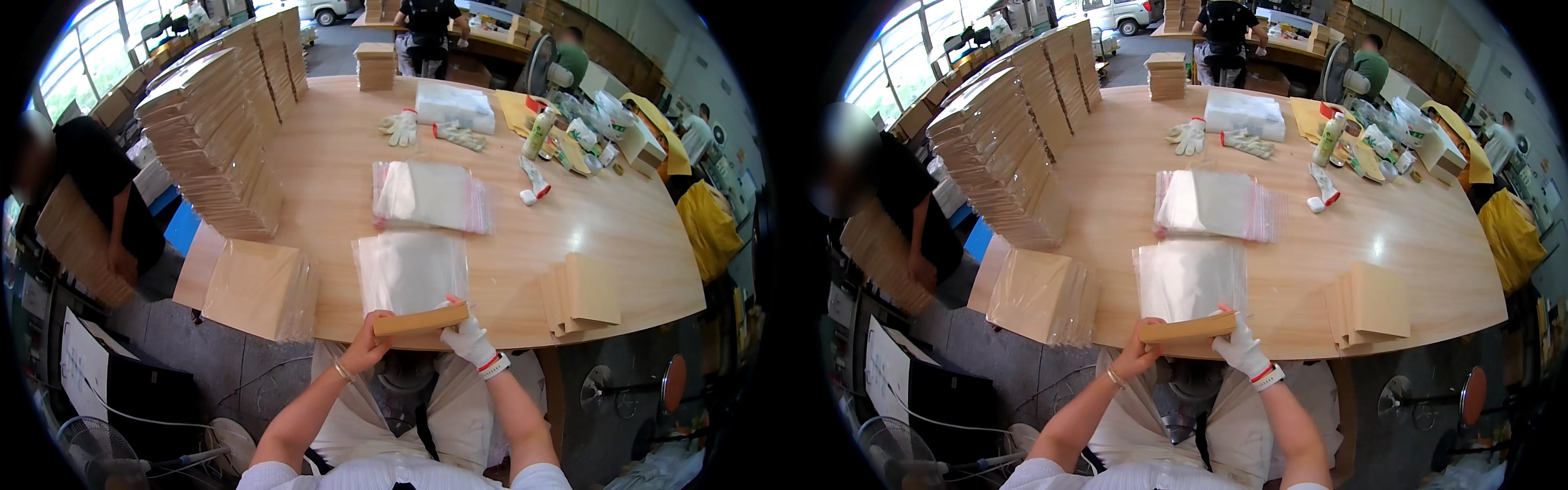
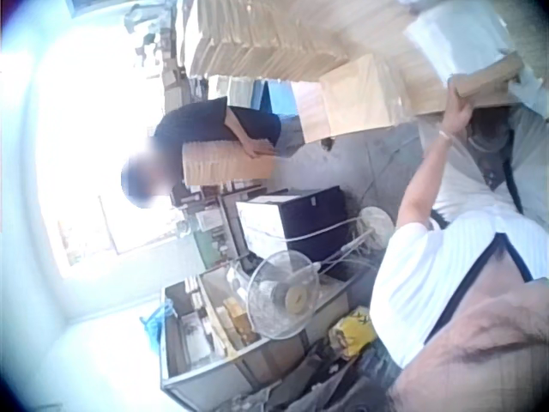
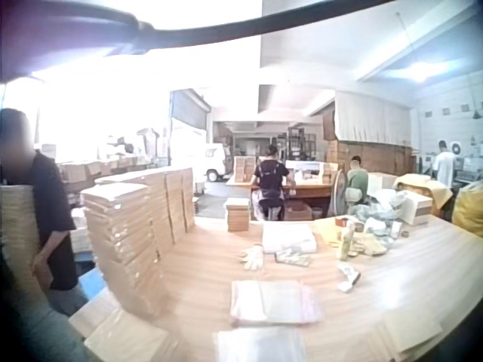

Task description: The person places small rectangular cardboard pieces into clear plastic bags at a table. They repeatedly pick up a cardboard piece, insert it into a bag, and set the filled bag aside. The process is repeated continuously throughout the clip.

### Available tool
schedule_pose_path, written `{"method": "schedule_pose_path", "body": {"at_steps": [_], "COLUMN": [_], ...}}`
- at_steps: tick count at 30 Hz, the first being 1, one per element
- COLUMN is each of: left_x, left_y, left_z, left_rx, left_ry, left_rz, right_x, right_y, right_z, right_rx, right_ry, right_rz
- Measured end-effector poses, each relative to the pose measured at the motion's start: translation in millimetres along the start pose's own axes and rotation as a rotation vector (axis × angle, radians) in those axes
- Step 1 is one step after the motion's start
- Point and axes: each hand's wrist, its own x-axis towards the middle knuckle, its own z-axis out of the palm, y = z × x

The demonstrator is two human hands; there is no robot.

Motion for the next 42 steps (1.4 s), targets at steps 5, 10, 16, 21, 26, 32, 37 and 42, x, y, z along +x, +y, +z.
{"method": "schedule_pose_path", "body": {"at_steps": [5, 10, 16, 21, 26, 32, 37, 42], "left_x": [-21, -7, -10, 24, 54, 75, 80, 70], "left_y": [-52, -3, 35, 21, -15, -33, -41, -46], "left_z": [-2, 1, 87, 76, 60, 50, 34, 30], "left_rx": [0.078, -0.153, -0.519, -0.207, 1.205, 1.269, 0.912, 0.787], "left_ry": [0.02, -0.037, -0.024, -0.238, -0.243, -0.32, -0.025, 0.042], "left_rz": [-0.217, -0.244, -0.456, -0.573, -0.099, 0.029, -0.178, -0.102], "right_x": [12, -11, -104, -139, -150, -126, -86, -60], "right_y": [7, -26, -35, -43, -31, -26, -43, -44], "right_z": [-7, -7, -2, -41, -68, -76, -61, -49], "right_rx": [-0.511, 0.144, 0.313, 0.44, 0.44, 0.152, 0.254, 0.311], "right_ry": [-0.178, 0.106, 0.509, 0.576, 0.521, 0.382, 0.207, 0.236], "right_rz": [0.153, 0.084, 0.173, 0.257, 0.276, 0.274, 0.597, 0.69]}}
